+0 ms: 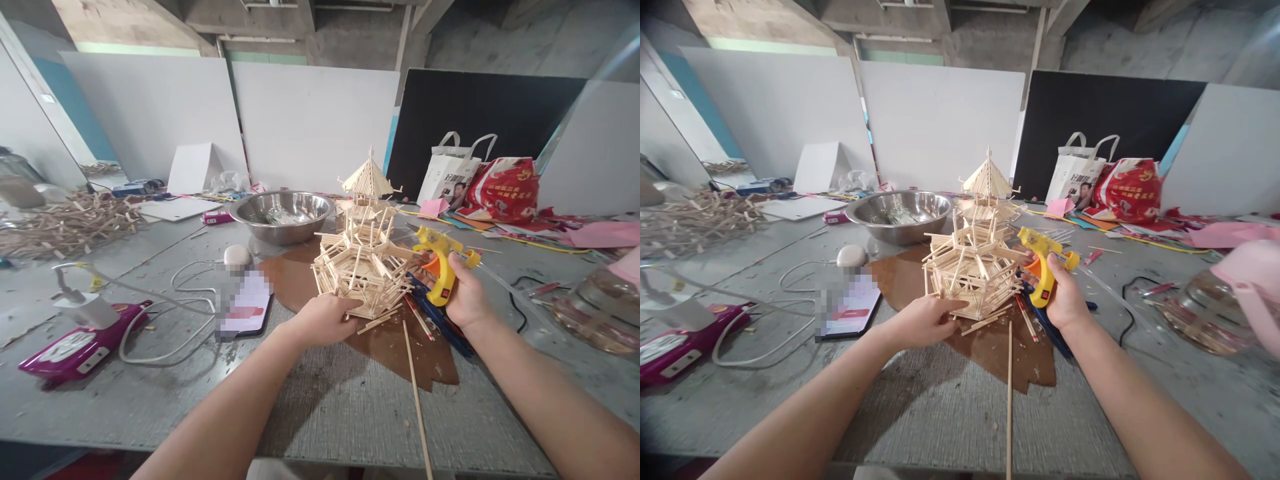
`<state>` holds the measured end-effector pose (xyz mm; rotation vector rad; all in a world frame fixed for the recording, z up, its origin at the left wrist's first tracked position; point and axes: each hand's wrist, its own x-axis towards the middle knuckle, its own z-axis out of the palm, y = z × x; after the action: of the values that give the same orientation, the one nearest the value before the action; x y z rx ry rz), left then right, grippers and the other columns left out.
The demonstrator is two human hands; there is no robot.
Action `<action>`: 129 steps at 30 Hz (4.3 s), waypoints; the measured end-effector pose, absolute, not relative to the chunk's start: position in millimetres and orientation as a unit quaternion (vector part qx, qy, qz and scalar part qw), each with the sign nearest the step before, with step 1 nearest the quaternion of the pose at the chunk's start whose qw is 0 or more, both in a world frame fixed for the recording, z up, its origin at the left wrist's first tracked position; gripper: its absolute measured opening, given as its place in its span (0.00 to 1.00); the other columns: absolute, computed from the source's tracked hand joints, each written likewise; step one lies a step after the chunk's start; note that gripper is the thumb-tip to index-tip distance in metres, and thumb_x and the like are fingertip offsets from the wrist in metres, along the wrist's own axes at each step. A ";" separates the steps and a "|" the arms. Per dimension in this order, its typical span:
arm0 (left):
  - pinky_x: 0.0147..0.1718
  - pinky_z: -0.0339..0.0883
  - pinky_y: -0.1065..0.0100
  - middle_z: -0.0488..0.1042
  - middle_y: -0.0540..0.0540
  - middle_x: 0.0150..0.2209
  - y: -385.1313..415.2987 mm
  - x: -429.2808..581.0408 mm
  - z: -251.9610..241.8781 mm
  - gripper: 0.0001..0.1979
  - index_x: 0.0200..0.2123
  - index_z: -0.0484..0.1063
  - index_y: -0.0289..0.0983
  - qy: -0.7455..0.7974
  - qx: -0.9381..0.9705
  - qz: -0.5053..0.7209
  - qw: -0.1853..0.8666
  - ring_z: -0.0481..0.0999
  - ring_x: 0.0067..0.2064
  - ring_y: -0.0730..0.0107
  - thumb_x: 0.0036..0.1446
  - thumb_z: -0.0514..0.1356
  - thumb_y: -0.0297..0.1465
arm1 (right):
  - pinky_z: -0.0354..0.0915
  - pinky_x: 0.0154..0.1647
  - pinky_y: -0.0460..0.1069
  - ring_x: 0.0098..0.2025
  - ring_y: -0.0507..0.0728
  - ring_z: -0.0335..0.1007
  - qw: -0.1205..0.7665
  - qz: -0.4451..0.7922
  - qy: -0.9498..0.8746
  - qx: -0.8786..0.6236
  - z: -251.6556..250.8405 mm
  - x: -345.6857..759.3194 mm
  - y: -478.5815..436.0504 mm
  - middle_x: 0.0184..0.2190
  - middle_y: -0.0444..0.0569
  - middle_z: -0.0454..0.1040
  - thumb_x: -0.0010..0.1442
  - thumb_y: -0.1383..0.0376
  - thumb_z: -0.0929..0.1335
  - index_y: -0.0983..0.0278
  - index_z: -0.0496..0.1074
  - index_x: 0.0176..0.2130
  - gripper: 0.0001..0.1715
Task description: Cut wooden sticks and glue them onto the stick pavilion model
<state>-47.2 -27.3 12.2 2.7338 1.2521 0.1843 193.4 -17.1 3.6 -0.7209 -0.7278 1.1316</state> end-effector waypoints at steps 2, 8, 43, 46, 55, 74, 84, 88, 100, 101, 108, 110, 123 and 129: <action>0.29 0.63 0.67 0.75 0.45 0.33 -25.3 -48.5 10.4 0.20 0.47 0.65 0.43 0.452 0.889 0.049 0.057 0.73 0.34 0.61 0.49 0.48 0.32 | 0.68 0.32 0.48 0.38 0.55 0.70 0.722 0.514 -0.332 -0.324 3.6 193.6 -17.2 0.34 0.44 0.74 0.50 0.57 0.65 0.61 0.72 0.33 0.12; 0.34 0.64 0.63 0.74 0.42 0.36 -20.2 -52.2 11.7 0.22 0.50 0.62 0.40 0.517 0.853 0.044 0.048 0.73 0.39 0.57 0.50 0.47 0.31 | 0.68 0.33 0.49 0.40 0.55 0.69 0.714 0.517 -0.343 -0.325 2.7 194.5 -17.2 0.35 0.44 0.74 0.50 0.57 0.65 0.61 0.72 0.35 0.14; 0.21 0.49 0.72 0.66 0.51 0.20 -21.8 -60.3 33.2 0.17 0.24 0.66 0.39 0.554 0.803 0.211 0.064 0.63 0.23 0.73 0.53 0.45 0.41 | 0.70 0.33 0.50 0.39 0.56 0.70 0.696 0.523 -0.373 -0.321 2.0 191.9 -19.3 0.36 0.46 0.74 0.50 0.56 0.65 0.62 0.71 0.38 0.17; 0.21 0.47 0.72 0.65 0.51 0.18 -23.0 -57.4 31.4 0.16 0.23 0.65 0.38 0.536 0.816 0.211 0.045 0.62 0.22 0.74 0.54 0.44 0.38 | 0.69 0.34 0.50 0.40 0.57 0.70 0.692 0.518 -0.384 -0.325 1.6 192.1 -19.1 0.37 0.47 0.74 0.50 0.55 0.65 0.62 0.71 0.38 0.18; 0.20 0.46 0.72 0.62 0.52 0.17 -22.1 -56.5 27.3 0.15 0.21 0.63 0.38 0.522 0.821 0.230 0.032 0.60 0.20 0.76 0.55 0.45 0.36 | 0.69 0.33 0.50 0.39 0.56 0.70 0.698 0.529 -0.361 -0.322 1.8 191.8 -19.0 0.36 0.46 0.74 0.51 0.57 0.64 0.61 0.71 0.38 0.15; 0.24 0.51 0.73 0.69 0.51 0.23 -21.6 -53.6 24.3 0.14 0.25 0.66 0.39 0.557 0.796 0.236 0.033 0.67 0.26 0.72 0.55 0.44 0.37 | 0.69 0.34 0.50 0.39 0.56 0.70 0.687 0.520 -0.393 -0.322 1.1 191.2 -19.6 0.37 0.46 0.73 0.51 0.56 0.65 0.61 0.70 0.38 0.16; 0.24 0.51 0.72 0.69 0.51 0.23 -20.0 -53.4 23.5 0.16 0.25 0.66 0.39 0.570 0.784 0.244 0.041 0.66 0.26 0.72 0.56 0.44 0.37 | 0.69 0.35 0.51 0.39 0.57 0.70 0.684 0.527 -0.387 -0.324 1.8 189.8 -20.3 0.37 0.47 0.73 0.49 0.55 0.66 0.62 0.71 0.34 0.15; 0.25 0.51 0.72 0.69 0.50 0.23 -20.1 -52.9 24.2 0.15 0.26 0.66 0.39 0.578 0.781 0.233 0.042 0.67 0.27 0.72 0.56 0.44 0.37 | 0.69 0.36 0.52 0.39 0.57 0.70 0.683 0.522 -0.392 -0.326 2.0 189.5 -20.7 0.36 0.47 0.73 0.48 0.54 0.66 0.62 0.71 0.33 0.15; 0.23 0.49 0.73 0.68 0.51 0.21 -19.7 -53.4 21.4 0.16 0.26 0.67 0.40 0.585 0.774 0.240 0.038 0.65 0.23 0.73 0.55 0.45 0.40 | 0.69 0.34 0.50 0.38 0.56 0.70 0.683 0.536 -0.385 -0.313 0.9 189.5 -19.8 0.36 0.47 0.73 0.50 0.56 0.65 0.62 0.71 0.35 0.15; 0.22 0.49 0.73 0.68 0.51 0.21 -19.7 -53.3 21.4 0.16 0.26 0.67 0.40 0.584 0.774 0.240 0.038 0.65 0.23 0.73 0.55 0.45 0.40 | 0.69 0.34 0.50 0.38 0.56 0.69 0.683 0.536 -0.386 -0.313 0.8 189.5 -19.9 0.36 0.47 0.73 0.50 0.56 0.65 0.62 0.71 0.35 0.15; 0.23 0.48 0.73 0.68 0.51 0.21 -19.8 -52.9 21.5 0.16 0.25 0.66 0.40 0.581 0.778 0.237 0.031 0.64 0.23 0.73 0.55 0.44 0.40 | 0.69 0.34 0.50 0.38 0.56 0.70 0.684 0.537 -0.381 -0.314 2.5 188.2 -21.1 0.36 0.47 0.73 0.49 0.56 0.65 0.62 0.71 0.32 0.14; 0.22 0.48 0.73 0.67 0.51 0.21 -19.9 -52.9 21.4 0.16 0.25 0.66 0.40 0.578 0.779 0.240 0.028 0.64 0.23 0.73 0.55 0.44 0.39 | 0.69 0.34 0.50 0.38 0.56 0.70 0.684 0.539 -0.378 -0.313 2.8 187.9 -21.4 0.36 0.47 0.73 0.50 0.56 0.65 0.62 0.71 0.32 0.14; 0.22 0.47 0.74 0.65 0.52 0.19 -19.2 -52.5 20.8 0.15 0.23 0.64 0.39 0.575 0.779 0.248 0.029 0.61 0.21 0.75 0.55 0.45 0.39 | 0.69 0.35 0.49 0.38 0.55 0.69 0.682 0.544 -0.382 -0.305 2.1 188.6 -21.5 0.37 0.47 0.73 0.51 0.56 0.65 0.63 0.71 0.34 0.14; 0.22 0.47 0.74 0.66 0.52 0.20 -18.7 -52.7 21.1 0.15 0.23 0.64 0.39 0.574 0.780 0.248 0.031 0.62 0.22 0.75 0.55 0.46 0.38 | 0.69 0.35 0.49 0.38 0.55 0.69 0.677 0.545 -0.388 -0.306 0.8 189.6 -20.5 0.37 0.47 0.73 0.51 0.56 0.65 0.63 0.71 0.35 0.15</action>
<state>-52.7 -18.7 21.1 2.4032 1.7690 0.7638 189.6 -20.5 0.8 -0.6872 -0.8708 1.2254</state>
